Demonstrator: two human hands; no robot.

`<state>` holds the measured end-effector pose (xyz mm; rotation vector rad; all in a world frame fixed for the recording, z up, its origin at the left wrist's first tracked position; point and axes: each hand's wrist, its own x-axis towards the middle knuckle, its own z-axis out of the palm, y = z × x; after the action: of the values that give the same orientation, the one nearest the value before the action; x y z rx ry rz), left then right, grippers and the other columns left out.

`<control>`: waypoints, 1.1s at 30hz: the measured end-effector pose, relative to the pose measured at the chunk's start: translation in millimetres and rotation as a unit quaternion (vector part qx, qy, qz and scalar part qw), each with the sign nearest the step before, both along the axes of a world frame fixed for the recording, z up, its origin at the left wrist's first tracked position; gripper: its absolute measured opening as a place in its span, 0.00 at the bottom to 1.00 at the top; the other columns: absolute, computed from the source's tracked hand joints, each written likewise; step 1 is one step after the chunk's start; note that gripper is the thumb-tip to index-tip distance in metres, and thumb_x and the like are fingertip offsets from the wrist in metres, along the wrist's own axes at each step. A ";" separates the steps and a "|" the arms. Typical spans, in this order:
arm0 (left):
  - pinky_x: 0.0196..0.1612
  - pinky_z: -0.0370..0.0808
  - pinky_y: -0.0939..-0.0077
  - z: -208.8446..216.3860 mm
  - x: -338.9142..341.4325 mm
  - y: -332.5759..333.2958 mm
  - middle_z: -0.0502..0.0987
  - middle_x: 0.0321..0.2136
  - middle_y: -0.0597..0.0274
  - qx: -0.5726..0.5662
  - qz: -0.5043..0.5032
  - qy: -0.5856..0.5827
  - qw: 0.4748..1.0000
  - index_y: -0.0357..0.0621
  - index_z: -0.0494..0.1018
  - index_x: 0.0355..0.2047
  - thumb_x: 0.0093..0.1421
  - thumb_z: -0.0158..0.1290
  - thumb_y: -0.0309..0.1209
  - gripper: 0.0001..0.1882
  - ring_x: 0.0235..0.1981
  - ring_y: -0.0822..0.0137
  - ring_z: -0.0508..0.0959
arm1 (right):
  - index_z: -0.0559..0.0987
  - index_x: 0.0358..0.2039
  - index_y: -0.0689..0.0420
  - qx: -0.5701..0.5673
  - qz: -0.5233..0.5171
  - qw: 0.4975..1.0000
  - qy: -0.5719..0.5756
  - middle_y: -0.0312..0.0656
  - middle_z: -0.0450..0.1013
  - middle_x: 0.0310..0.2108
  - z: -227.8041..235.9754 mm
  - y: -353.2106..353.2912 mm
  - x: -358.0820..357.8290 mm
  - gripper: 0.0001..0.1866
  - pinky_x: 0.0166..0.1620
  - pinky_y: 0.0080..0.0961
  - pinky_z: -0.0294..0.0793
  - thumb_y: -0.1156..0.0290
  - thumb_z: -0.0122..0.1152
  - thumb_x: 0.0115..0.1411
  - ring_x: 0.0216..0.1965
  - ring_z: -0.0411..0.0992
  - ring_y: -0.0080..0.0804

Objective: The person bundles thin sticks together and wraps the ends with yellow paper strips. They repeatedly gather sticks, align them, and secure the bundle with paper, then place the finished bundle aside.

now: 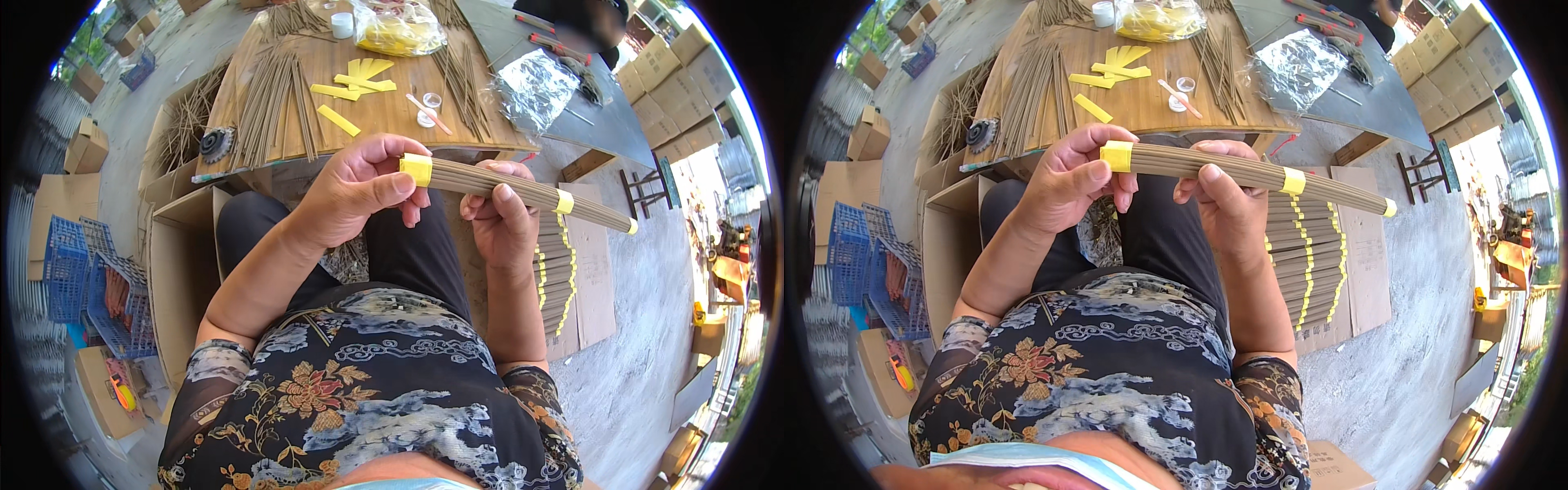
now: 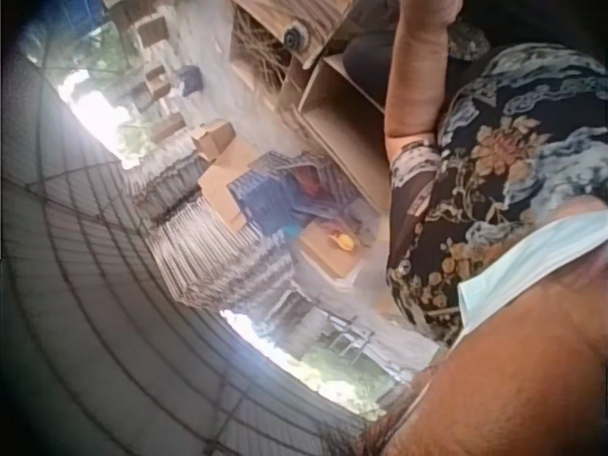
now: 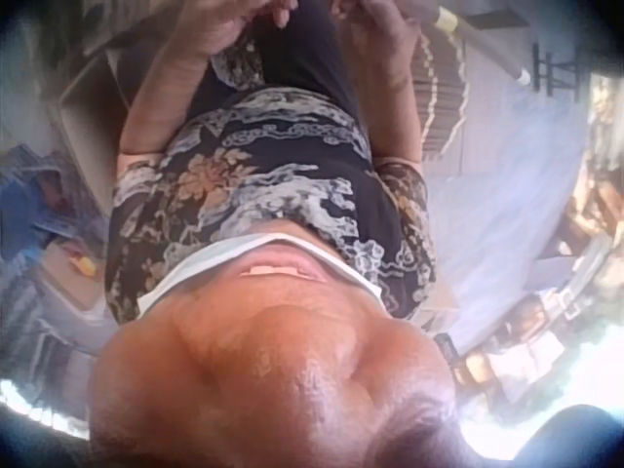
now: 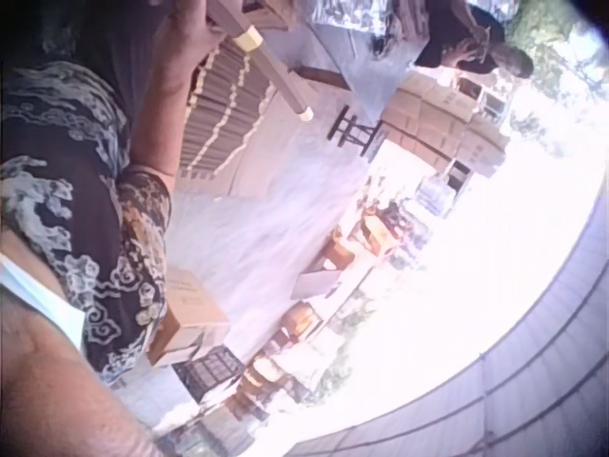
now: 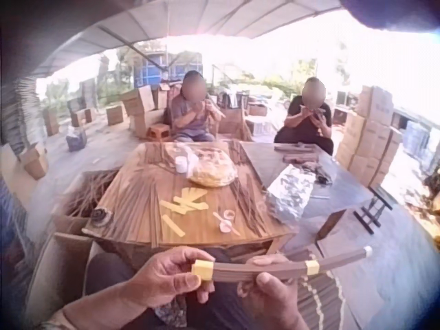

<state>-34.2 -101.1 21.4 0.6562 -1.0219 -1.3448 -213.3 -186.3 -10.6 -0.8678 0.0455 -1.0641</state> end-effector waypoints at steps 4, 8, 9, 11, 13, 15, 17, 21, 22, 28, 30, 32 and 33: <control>0.30 0.71 0.84 -2.8 3.9 6.7 0.72 0.28 0.59 -0.018 0.056 -0.055 0.997 0.34 0.65 0.44 0.57 0.51 0.30 0.17 0.26 0.74 0.73 | 0.69 0.39 0.63 -0.016 0.008 1.000 -0.003 0.50 0.68 0.37 0.7 5.1 5.0 0.12 0.31 0.28 0.74 0.80 0.51 0.52 0.29 0.71 0.34; 0.30 0.70 0.87 -4.7 3.4 12.5 0.72 0.28 0.61 -0.035 0.096 -0.101 0.990 0.35 0.65 0.45 0.57 0.50 0.28 0.16 0.25 0.78 0.71 | 0.69 0.39 0.62 -0.075 0.012 0.997 0.001 0.50 0.67 0.37 -0.8 6.0 7.7 0.12 0.32 0.29 0.74 0.80 0.51 0.52 0.30 0.71 0.34; 0.30 0.70 0.86 -4.7 4.1 14.0 0.72 0.28 0.61 -0.036 0.106 -0.115 0.987 0.35 0.65 0.45 0.57 0.50 0.29 0.16 0.25 0.77 0.71 | 0.69 0.39 0.62 -0.087 0.011 0.996 0.003 0.51 0.67 0.37 -0.5 6.8 8.8 0.12 0.33 0.29 0.74 0.80 0.52 0.52 0.30 0.70 0.34; 0.28 0.71 0.85 -3.7 5.2 15.8 0.72 0.26 0.60 -0.040 0.122 -0.144 0.981 0.34 0.66 0.45 0.57 0.51 0.30 0.17 0.24 0.76 0.71 | 0.68 0.39 0.61 -0.090 0.026 0.996 0.006 0.51 0.67 0.37 -0.1 6.7 10.5 0.12 0.33 0.29 0.74 0.78 0.52 0.53 0.30 0.70 0.35; 0.27 0.69 0.86 -4.7 4.0 17.7 0.71 0.25 0.61 -0.060 0.140 -0.153 0.976 0.34 0.66 0.44 0.57 0.50 0.31 0.17 0.23 0.78 0.70 | 0.68 0.39 0.60 -0.072 0.050 0.996 0.001 0.52 0.67 0.37 -0.1 7.4 11.6 0.11 0.34 0.30 0.74 0.75 0.52 0.54 0.30 0.70 0.36; 0.27 0.68 0.87 -3.8 5.1 17.2 0.70 0.25 0.64 -0.075 0.149 -0.161 0.973 0.35 0.66 0.43 0.58 0.50 0.31 0.16 0.23 0.79 0.69 | 0.67 0.39 0.60 -0.040 0.085 0.995 -0.015 0.52 0.66 0.36 2.4 8.9 13.9 0.11 0.34 0.30 0.74 0.73 0.51 0.56 0.30 0.70 0.36; 0.28 0.67 0.89 -4.6 10.5 15.9 0.69 0.25 0.67 -0.083 0.147 -0.168 0.971 0.36 0.65 0.43 0.58 0.50 0.31 0.15 0.25 0.81 0.67 | 0.66 0.39 0.59 -0.037 0.085 0.995 -0.021 0.53 0.66 0.37 1.5 10.1 19.6 0.10 0.34 0.30 0.74 0.71 0.50 0.57 0.30 0.70 0.36; 0.25 0.63 0.90 0.1 12.2 16.5 0.67 0.22 0.71 -0.042 0.191 -0.149 0.969 0.37 0.68 0.38 0.58 0.50 0.33 0.13 0.22 0.83 0.65 | 0.67 0.39 0.60 -0.006 0.087 0.996 0.000 0.52 0.67 0.37 4.7 11.7 27.6 0.10 0.33 0.30 0.74 0.73 0.50 0.57 0.30 0.71 0.37; 0.22 0.60 0.91 -2.4 12.1 14.3 0.66 0.20 0.72 -0.044 0.206 -0.140 0.967 0.37 0.69 0.37 0.58 0.50 0.34 0.12 0.19 0.84 0.63 | 0.69 0.39 0.60 -0.023 0.082 0.996 -0.003 0.52 0.68 0.36 7.4 11.2 29.9 0.09 0.33 0.30 0.74 0.75 0.51 0.56 0.30 0.71 0.37; 0.14 0.54 0.90 -5.9 17.7 14.9 0.63 0.16 0.73 0.061 0.158 0.004 0.985 0.39 0.69 0.33 0.59 0.49 0.34 0.10 0.14 0.84 0.58 | 0.71 0.35 0.64 -0.107 0.024 0.993 0.032 0.49 0.68 0.34 6.5 8.8 36.5 0.09 0.31 0.29 0.76 0.77 0.58 0.53 0.29 0.73 0.37; 0.13 0.54 0.90 -8.8 17.9 13.5 0.63 0.15 0.72 0.108 0.151 0.060 0.981 0.42 0.70 0.31 0.58 0.49 0.34 0.08 0.12 0.83 0.58 | 0.70 0.34 0.64 -0.162 0.002 0.985 0.053 0.49 0.67 0.34 5.5 7.2 36.0 0.10 0.31 0.29 0.76 0.77 0.58 0.52 0.29 0.73 0.36; 0.13 0.54 0.90 -7.1 18.8 12.9 0.63 0.14 0.71 0.131 0.128 0.091 0.979 0.43 0.70 0.30 0.58 0.49 0.34 0.08 0.12 0.83 0.58 | 0.70 0.34 0.66 -0.203 -0.013 0.976 0.074 0.48 0.66 0.34 4.6 5.7 35.4 0.10 0.33 0.27 0.76 0.78 0.58 0.52 0.29 0.73 0.34; 0.13 0.54 0.90 -6.4 19.1 13.0 0.63 0.14 0.71 0.143 0.116 0.106 0.977 0.43 0.70 0.30 0.58 0.49 0.34 0.08 0.11 0.82 0.58 | 0.70 0.34 0.65 -0.221 -0.019 0.972 0.083 0.49 0.66 0.33 4.8 4.0 36.1 0.10 0.31 0.27 0.76 0.77 0.58 0.52 0.28 0.73 0.35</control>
<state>-15.1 -88.1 15.1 0.8019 -0.5657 -1.3324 -177.2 -182.3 -5.8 -1.3631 -0.0364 -1.0520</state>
